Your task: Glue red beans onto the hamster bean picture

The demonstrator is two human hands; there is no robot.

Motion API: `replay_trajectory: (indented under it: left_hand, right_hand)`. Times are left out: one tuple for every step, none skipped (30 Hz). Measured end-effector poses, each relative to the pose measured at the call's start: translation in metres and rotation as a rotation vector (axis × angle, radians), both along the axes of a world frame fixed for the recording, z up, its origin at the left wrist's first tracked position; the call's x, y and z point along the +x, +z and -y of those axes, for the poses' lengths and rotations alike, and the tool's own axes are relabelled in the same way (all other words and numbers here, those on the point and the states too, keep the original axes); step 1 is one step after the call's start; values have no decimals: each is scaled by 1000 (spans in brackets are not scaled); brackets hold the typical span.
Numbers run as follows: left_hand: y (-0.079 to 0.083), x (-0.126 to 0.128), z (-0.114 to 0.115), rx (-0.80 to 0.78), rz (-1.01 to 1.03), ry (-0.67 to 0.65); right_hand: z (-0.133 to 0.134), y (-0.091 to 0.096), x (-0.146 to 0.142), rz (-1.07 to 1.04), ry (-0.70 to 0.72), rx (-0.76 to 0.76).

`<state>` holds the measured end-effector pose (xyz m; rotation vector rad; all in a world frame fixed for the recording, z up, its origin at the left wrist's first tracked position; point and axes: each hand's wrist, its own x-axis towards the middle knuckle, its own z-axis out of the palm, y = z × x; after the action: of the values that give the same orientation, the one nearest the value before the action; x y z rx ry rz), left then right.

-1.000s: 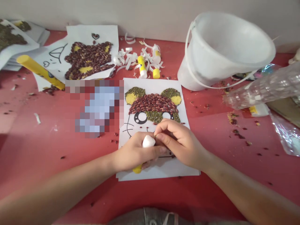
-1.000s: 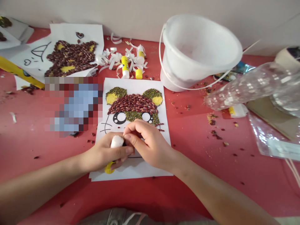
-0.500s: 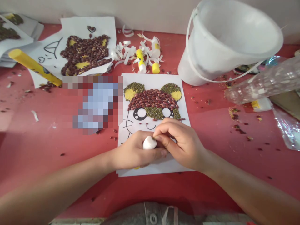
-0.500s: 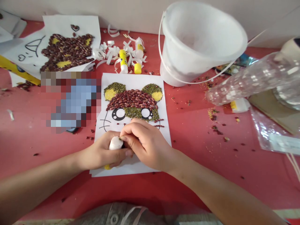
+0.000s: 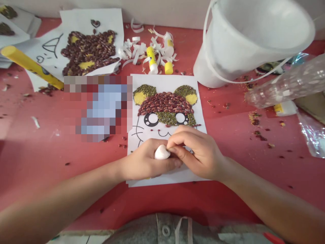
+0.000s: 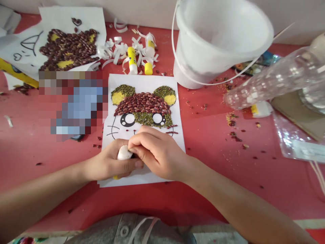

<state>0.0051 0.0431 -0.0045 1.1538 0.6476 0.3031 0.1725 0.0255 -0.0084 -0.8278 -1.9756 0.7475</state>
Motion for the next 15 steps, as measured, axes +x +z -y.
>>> replay_trajectory:
  left_hand:
    - [0, 0, 0, -7, 8, 5]
    - [1, 0, 0, -16, 19, 10]
    - [1, 1, 0, -26, 27, 14]
    - [1, 1, 0, -37, 33, 18]
    - [2, 1, 0, -47, 36, 18]
    - [2, 1, 0, -56, 37, 19]
    - [2, 1, -1, -65, 37, 18]
    - [3, 1, -1, -71, 36, 18]
    - [3, 1, -1, -75, 34, 17]
    - [3, 0, -1, -80, 29, 15]
    - [2, 0, -2, -85, 19, 11]
    - [2, 0, -2, -92, 8, 6]
    - [2, -1, -2, -98, -1, 1]
    - [1, -1, -2, -103, -7, -1]
    - [1, -1, -3, -109, -11, -2]
  right_hand:
    - [0, 0, 0, -4, 6, -5]
    - [0, 0, 0, -8, 11, -12]
    - [0, 0, 0, -11, 15, -20]
    - [0, 1, 0, -16, 19, -27]
    - [0, 1, 0, -19, 23, -34]
    - [0, 1, 0, -22, 24, -41]
    - [0, 1, 0, -23, 23, -48]
    - [0, 1, 1, -24, 22, -55]
    - [0, 1, 1, -26, 23, -66]
    - [0, 1, 1, -29, 27, -80]
    - [0, 1, 2, -34, 31, -96]
    - [0, 2, 2, -42, 39, -117]
    - [0, 2, 2, -51, 46, -142]
    - [0, 2, 2, -60, 51, -170]
    - [-1, 2, 3, -69, 54, -199]
